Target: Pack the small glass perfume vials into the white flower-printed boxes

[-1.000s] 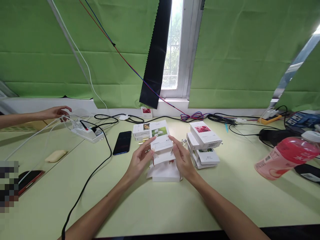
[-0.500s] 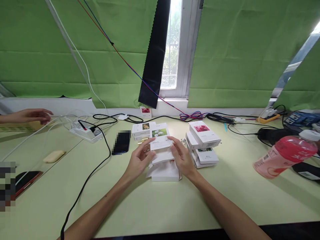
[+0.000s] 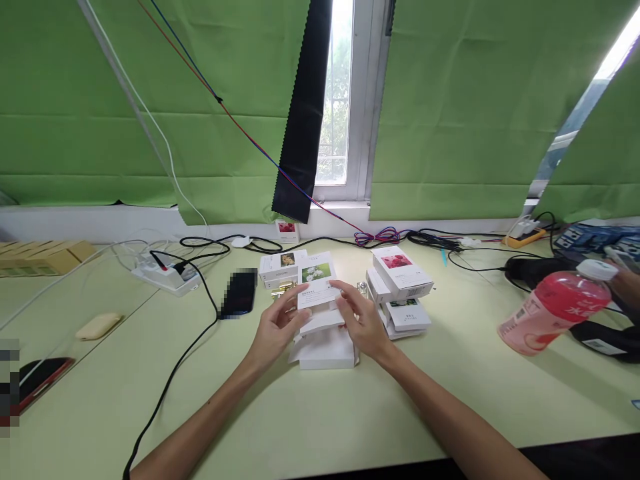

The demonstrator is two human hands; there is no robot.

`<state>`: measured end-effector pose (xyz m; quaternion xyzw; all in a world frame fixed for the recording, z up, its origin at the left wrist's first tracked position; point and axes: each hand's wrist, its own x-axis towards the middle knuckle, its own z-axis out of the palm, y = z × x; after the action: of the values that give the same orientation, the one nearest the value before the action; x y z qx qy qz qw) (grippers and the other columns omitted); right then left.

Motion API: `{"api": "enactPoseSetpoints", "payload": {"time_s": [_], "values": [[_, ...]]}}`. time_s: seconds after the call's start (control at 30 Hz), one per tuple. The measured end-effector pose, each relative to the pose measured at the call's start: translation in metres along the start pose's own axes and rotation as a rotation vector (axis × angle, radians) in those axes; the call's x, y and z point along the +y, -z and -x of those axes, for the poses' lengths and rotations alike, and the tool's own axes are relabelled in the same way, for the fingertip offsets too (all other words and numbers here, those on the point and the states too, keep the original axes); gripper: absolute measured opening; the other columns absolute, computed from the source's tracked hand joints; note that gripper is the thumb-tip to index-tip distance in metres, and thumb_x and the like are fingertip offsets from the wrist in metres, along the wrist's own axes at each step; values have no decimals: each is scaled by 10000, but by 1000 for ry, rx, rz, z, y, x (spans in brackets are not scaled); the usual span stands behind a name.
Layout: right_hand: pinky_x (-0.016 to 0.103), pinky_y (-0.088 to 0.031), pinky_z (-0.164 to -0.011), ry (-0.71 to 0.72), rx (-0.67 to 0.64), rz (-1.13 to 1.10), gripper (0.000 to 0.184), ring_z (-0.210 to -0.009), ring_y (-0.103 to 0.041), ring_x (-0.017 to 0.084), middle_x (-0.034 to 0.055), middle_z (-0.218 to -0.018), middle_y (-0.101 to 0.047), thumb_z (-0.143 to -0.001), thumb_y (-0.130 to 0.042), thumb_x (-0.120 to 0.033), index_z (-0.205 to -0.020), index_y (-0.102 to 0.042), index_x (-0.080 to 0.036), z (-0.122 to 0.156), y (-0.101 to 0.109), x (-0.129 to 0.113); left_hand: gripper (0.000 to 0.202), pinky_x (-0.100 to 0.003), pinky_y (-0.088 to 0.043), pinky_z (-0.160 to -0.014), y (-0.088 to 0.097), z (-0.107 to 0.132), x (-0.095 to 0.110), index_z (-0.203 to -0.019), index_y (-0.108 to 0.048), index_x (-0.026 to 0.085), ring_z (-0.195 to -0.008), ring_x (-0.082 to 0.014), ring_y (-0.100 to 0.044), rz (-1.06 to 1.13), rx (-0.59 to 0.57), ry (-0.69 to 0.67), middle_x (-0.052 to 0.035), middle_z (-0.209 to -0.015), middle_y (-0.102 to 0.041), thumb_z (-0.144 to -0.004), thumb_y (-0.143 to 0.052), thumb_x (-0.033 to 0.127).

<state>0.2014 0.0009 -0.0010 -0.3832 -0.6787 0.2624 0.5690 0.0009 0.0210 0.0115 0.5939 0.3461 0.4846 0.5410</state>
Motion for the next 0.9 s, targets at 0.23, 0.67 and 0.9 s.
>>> {"api": "enactPoseSetpoints", "payload": {"time_s": [0.23,0.67,0.9], "values": [[276,-531,-694,238,41,197,338,-757,-637,160,61,-952,-717,-1049,-396,-271,-1315,-590,-192,1,3,7,570,-344,-569,-934,2,-1,-5,-1308,-646,276,-1158,-262,-665,55,-22,28,-94,-1271,-704,-774,-827,356],[308,-571,-754,316,49,249,352,-867,-701,191,96,-1102,-738,-1050,-393,-229,-1362,-555,-208,4,2,15,495,-323,-599,-812,6,0,-8,-1225,-720,231,-1035,-250,-681,39,-12,39,-105,-1188,-720,-760,-834,358],[316,-550,-735,255,60,245,345,-812,-675,192,88,-1013,-732,-1053,-373,-255,-1332,-569,-204,4,2,14,579,-265,-552,-536,6,0,-4,-1300,-682,217,-705,-150,-594,25,-71,71,-95,-1022,-702,-762,-827,375]]}}
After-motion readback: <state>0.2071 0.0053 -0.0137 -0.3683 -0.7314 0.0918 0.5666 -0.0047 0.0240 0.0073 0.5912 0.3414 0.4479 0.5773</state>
